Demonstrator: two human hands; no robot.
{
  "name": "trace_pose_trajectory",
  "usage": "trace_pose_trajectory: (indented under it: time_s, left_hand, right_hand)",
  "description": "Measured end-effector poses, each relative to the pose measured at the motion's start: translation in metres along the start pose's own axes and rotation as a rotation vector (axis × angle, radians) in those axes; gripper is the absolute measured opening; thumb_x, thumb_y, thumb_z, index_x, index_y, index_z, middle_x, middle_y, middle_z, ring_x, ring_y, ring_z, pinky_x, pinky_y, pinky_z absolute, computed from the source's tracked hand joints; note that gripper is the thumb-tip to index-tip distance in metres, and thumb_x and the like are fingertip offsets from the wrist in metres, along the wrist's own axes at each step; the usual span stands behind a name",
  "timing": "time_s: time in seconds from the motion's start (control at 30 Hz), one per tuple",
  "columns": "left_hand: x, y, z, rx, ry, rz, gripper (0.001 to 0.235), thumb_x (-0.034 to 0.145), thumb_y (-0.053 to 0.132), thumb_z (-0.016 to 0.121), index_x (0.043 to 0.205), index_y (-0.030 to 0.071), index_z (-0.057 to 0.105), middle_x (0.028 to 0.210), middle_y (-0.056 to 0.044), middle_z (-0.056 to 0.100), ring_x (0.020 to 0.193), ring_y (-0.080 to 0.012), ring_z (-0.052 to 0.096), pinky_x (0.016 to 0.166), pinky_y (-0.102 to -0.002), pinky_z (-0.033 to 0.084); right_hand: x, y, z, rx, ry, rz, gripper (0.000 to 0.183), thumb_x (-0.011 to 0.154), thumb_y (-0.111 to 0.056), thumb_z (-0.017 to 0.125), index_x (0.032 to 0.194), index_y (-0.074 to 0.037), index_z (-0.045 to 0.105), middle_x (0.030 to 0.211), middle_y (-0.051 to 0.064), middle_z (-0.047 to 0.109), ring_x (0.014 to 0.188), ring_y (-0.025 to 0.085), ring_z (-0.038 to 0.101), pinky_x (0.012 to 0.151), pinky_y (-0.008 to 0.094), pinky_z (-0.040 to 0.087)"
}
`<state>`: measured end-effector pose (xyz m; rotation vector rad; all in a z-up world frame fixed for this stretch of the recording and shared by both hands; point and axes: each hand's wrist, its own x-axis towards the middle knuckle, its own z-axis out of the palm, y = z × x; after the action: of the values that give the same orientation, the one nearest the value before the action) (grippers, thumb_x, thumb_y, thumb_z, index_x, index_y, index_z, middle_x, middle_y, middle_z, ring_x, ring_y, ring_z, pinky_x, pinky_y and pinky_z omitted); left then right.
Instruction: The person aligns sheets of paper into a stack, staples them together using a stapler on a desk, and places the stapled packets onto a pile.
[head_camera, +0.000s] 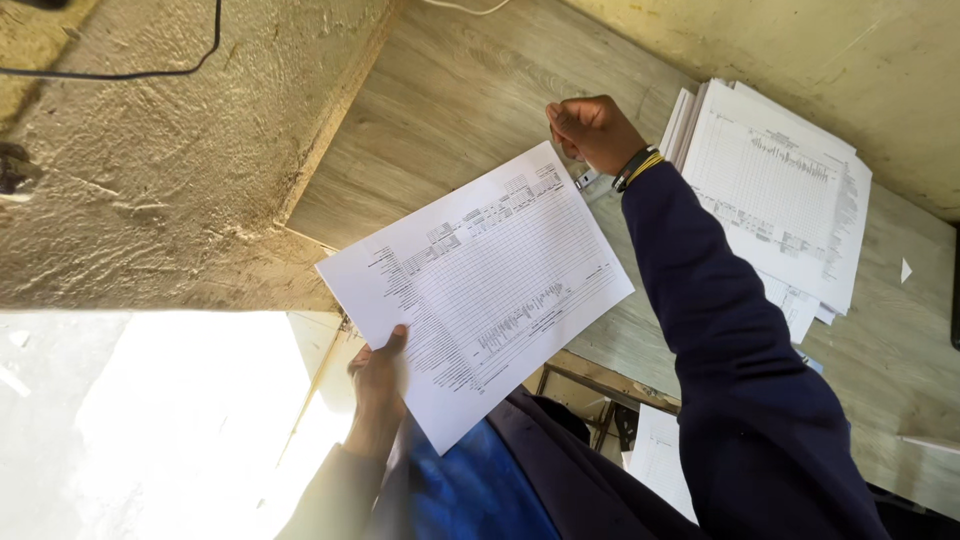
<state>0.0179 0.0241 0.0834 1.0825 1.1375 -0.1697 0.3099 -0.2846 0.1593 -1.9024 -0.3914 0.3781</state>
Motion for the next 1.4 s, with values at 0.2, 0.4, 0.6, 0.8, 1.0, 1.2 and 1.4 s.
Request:
trace_pose_trajectory:
  time_s: [0.2, 0.4, 0.6, 0.8, 1.0, 1.2, 1.4]
  left_hand:
    - [-0.022, 0.008, 0.003, -0.092, 0.023, -0.273, 0.032, 0.086, 0.021, 0.085, 0.113, 0.009, 0.072, 0.105, -0.010, 0.077, 0.096, -0.0289, 0.070, 0.085, -0.045, 0.058]
    - [-0.037, 0.009, 0.006, -0.259, -0.030, -0.276, 0.036, 0.086, 0.009, 0.080, 0.121, 0.004, 0.075, 0.114, -0.015, 0.080, 0.102, -0.0372, 0.075, 0.090, -0.054, 0.063]
    - [-0.043, 0.004, 0.010, -0.249, -0.052, -0.245, 0.043, 0.082, 0.010, 0.081, 0.123, 0.004, 0.069, 0.113, -0.014, 0.076, 0.101, -0.0361, 0.073, 0.087, -0.055, 0.062]
    - [-0.036, -0.010, 0.012, -0.294, 0.015, -0.257, 0.082, 0.075, 0.009, 0.085, 0.141, 0.014, 0.037, 0.112, -0.013, 0.071, 0.101, -0.0325, 0.070, 0.087, -0.059, 0.060]
    - [-0.043, -0.004, 0.014, -0.326, 0.013, -0.275, 0.095, 0.074, 0.005, 0.084, 0.150, 0.017, 0.028, 0.116, -0.013, 0.072, 0.108, -0.0339, 0.070, 0.094, -0.061, 0.059]
    - [-0.048, 0.002, 0.016, -0.252, 0.005, -0.332, 0.036, 0.085, 0.010, 0.082, 0.120, 0.006, 0.074, 0.114, -0.014, 0.080, 0.105, -0.0360, 0.075, 0.094, -0.054, 0.064]
    - [-0.043, 0.003, 0.016, -0.232, 0.009, -0.354, 0.035, 0.086, 0.010, 0.083, 0.119, 0.005, 0.074, 0.114, -0.015, 0.080, 0.104, -0.0366, 0.075, 0.093, -0.054, 0.064]
  right_hand:
    - [-0.003, -0.016, 0.002, -0.127, -0.033, 0.074, 0.051, 0.117, -0.047, 0.055, 0.080, -0.012, 0.059, 0.059, 0.000, 0.044, 0.050, 0.009, 0.038, 0.047, 0.025, 0.028]
    - [-0.002, -0.017, 0.001, -0.143, -0.031, 0.084, 0.054, 0.116, -0.051, 0.057, 0.081, -0.011, 0.061, 0.062, 0.001, 0.048, 0.053, 0.009, 0.043, 0.048, 0.023, 0.032]
    - [-0.002, -0.015, 0.000, -0.143, -0.034, 0.070, 0.053, 0.117, -0.050, 0.057, 0.082, -0.010, 0.060, 0.063, 0.001, 0.047, 0.053, 0.009, 0.042, 0.049, 0.023, 0.034]
    - [-0.003, -0.016, 0.003, -0.108, -0.045, 0.066, 0.054, 0.117, -0.050, 0.055, 0.081, -0.010, 0.057, 0.064, -0.001, 0.039, 0.054, 0.009, 0.036, 0.049, 0.023, 0.030]
    - [-0.004, -0.009, 0.016, -0.036, -0.161, 0.022, 0.055, 0.115, -0.053, 0.052, 0.082, -0.009, 0.056, 0.062, -0.001, 0.035, 0.054, 0.010, 0.030, 0.052, 0.026, 0.028]
    - [-0.007, -0.010, 0.035, -0.127, -0.170, 0.107, 0.057, 0.114, -0.056, 0.049, 0.082, -0.010, 0.056, 0.064, -0.002, 0.036, 0.053, 0.008, 0.030, 0.044, 0.025, 0.024]
    - [-0.008, 0.013, 0.049, -0.652, -0.060, 0.027, 0.054, 0.118, -0.052, 0.045, 0.084, -0.018, 0.070, 0.063, -0.006, 0.062, 0.053, 0.010, 0.050, 0.054, 0.033, 0.041]
